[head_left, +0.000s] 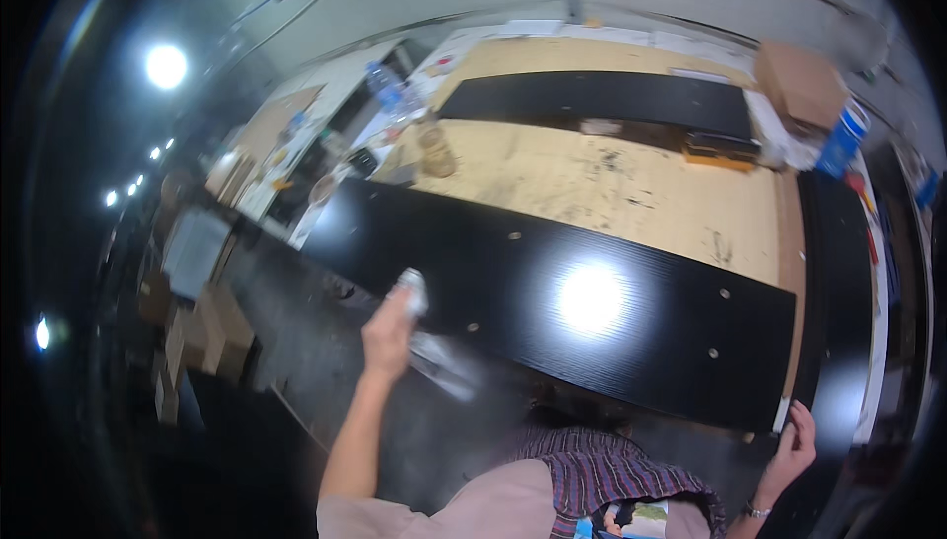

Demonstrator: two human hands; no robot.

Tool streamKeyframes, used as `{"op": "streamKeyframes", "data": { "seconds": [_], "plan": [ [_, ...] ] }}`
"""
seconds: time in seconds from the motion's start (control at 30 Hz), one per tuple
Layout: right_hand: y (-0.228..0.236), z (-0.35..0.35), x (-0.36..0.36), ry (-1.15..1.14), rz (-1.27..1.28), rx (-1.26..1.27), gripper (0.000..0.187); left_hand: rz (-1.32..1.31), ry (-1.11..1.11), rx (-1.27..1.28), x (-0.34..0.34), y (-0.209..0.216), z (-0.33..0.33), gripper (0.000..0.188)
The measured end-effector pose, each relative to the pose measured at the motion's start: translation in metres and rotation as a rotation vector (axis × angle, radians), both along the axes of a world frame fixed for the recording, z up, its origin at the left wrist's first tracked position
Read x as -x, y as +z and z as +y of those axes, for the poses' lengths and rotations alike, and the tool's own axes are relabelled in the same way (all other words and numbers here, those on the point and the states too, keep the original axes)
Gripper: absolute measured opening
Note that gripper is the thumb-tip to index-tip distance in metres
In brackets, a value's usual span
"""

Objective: The person wipes a black wooden panel with a white cloth, repeatedly applying liquid from a bottle and using a small metal tool to scrape the surface. The person continues wiping and scraping the panel throughout the clip.

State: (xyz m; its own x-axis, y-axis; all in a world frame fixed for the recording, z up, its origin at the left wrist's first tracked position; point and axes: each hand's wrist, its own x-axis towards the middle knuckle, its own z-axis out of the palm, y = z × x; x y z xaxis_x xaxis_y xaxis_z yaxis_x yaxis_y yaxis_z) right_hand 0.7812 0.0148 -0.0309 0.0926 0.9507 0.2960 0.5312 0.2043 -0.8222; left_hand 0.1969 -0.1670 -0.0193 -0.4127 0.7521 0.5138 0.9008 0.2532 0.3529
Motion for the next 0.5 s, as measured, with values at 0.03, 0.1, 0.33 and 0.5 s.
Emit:
{"op": "streamKeyframes", "data": {
  "seconds": [0.03, 0.1, 0.33, 0.5],
  "plan": [
    [0.004, 0.01, 0.004, 0.054, -0.003, -0.026, 0.024, -0.16, 0.212, -0.122, 0.032, -0.014, -0.024, 0.03],
    [0.016, 0.027, 0.02, 0.157, 0.03, -0.066, 0.024, -0.183, 0.564, -0.128, 0.045, 0.028, -0.028, 0.027],
    [0.061, 0.034, 0.216, 0.629, -0.159, 0.023, 0.032, 0.027, -0.379, 0.205, 0.003, 0.022, 0.095, 0.052],
    [0.052, 0.01, 0.33, 0.67, -0.472, -0.016, 0.047, 0.169, -0.381, 0.411, 0.095, 0.007, 0.125, 0.062]
  ]
}}
